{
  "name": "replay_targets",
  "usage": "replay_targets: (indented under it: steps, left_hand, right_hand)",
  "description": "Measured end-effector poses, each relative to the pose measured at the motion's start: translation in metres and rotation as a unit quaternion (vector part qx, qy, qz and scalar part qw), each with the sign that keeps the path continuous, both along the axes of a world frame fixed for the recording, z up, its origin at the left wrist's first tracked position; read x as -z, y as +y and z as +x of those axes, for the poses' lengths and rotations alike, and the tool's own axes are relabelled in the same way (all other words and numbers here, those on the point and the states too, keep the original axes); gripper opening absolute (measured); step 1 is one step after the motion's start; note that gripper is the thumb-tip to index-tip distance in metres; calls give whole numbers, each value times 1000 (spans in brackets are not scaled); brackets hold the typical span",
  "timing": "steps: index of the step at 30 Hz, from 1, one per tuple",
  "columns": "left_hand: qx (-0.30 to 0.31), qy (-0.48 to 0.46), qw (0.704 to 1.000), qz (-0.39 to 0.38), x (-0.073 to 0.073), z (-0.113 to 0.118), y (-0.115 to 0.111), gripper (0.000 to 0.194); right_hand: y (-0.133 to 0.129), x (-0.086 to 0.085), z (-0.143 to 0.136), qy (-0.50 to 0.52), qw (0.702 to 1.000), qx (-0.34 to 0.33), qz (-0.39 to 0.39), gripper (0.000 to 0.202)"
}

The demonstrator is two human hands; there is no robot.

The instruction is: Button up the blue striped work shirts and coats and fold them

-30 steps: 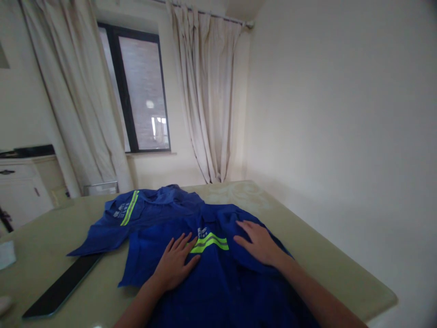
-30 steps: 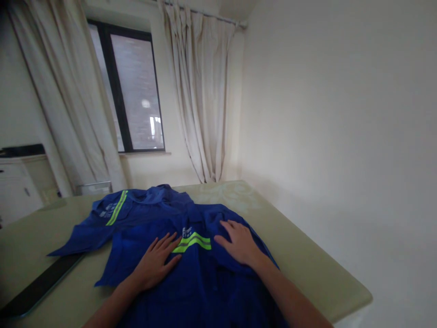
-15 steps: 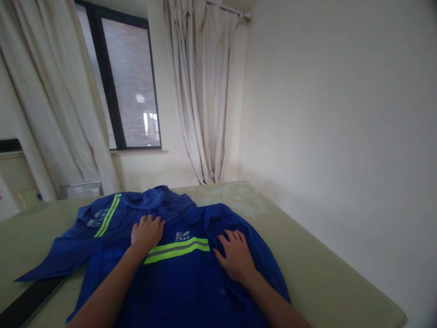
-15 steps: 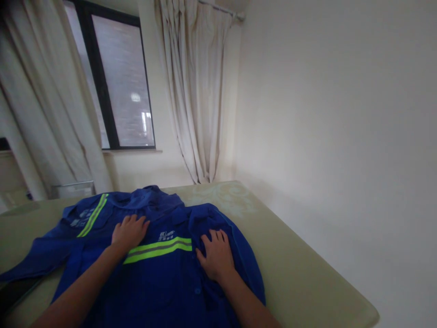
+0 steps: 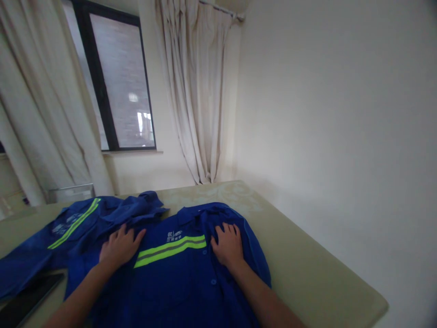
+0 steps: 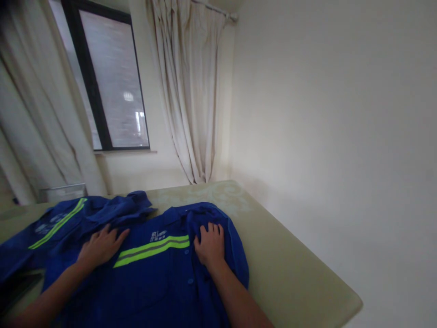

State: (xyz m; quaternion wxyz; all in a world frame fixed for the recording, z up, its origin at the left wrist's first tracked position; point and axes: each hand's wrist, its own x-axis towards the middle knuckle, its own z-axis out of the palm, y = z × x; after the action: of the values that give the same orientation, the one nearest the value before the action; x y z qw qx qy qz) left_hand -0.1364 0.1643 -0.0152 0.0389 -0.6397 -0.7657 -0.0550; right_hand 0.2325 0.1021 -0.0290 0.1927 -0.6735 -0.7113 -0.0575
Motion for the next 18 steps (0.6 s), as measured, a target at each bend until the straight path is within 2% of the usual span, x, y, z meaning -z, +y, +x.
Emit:
replay_targets:
  steps: [2, 3, 6, 8, 9, 11, 13, 14, 16, 18]
  left_hand:
    - [97, 27, 995, 13, -4, 13, -19, 59]
    - [122, 41, 992, 16, -7, 20, -29, 54]
    - [147, 65, 987, 2, -18, 31, -56, 42]
    - [151, 52, 987, -26, -23, 27, -70, 40]
    - [145, 38, 988, -42, -25, 21, -76, 42]
    - [133, 7, 988, -75, -26, 10, -85, 45]
    - [135, -12, 986, -96, -26, 2, -92, 45]
    - [143, -14, 985, -98, -25, 2, -94, 42]
    - [166, -12, 982, -90, -26, 8, -100, 38]
    - [184, -7, 980, -70, -32, 20, -104, 39]
  right_hand:
    - [1, -5, -5, -10, 1000, 0, -10, 42]
    - [2, -11, -6, -14, 1000, -9, -20, 44]
    - [3, -42, 5, 19, 991, -81, -101, 56]
    - [5, -66, 29, 84, 977, -126, -150, 62]
    - [7, -76, 45, 113, 977, -122, -137, 60]
    - [7, -86, 78, 128, 988, -40, -75, 46]
    - [3, -78, 104, 126, 989, 13, -81, 49]
    - [-1, -69, 112, 125, 986, 16, -113, 53]
    - [-12, -49, 116, 141, 976, -30, -163, 50]
    - [-23, -36, 110, 183, 960, -105, -185, 37]
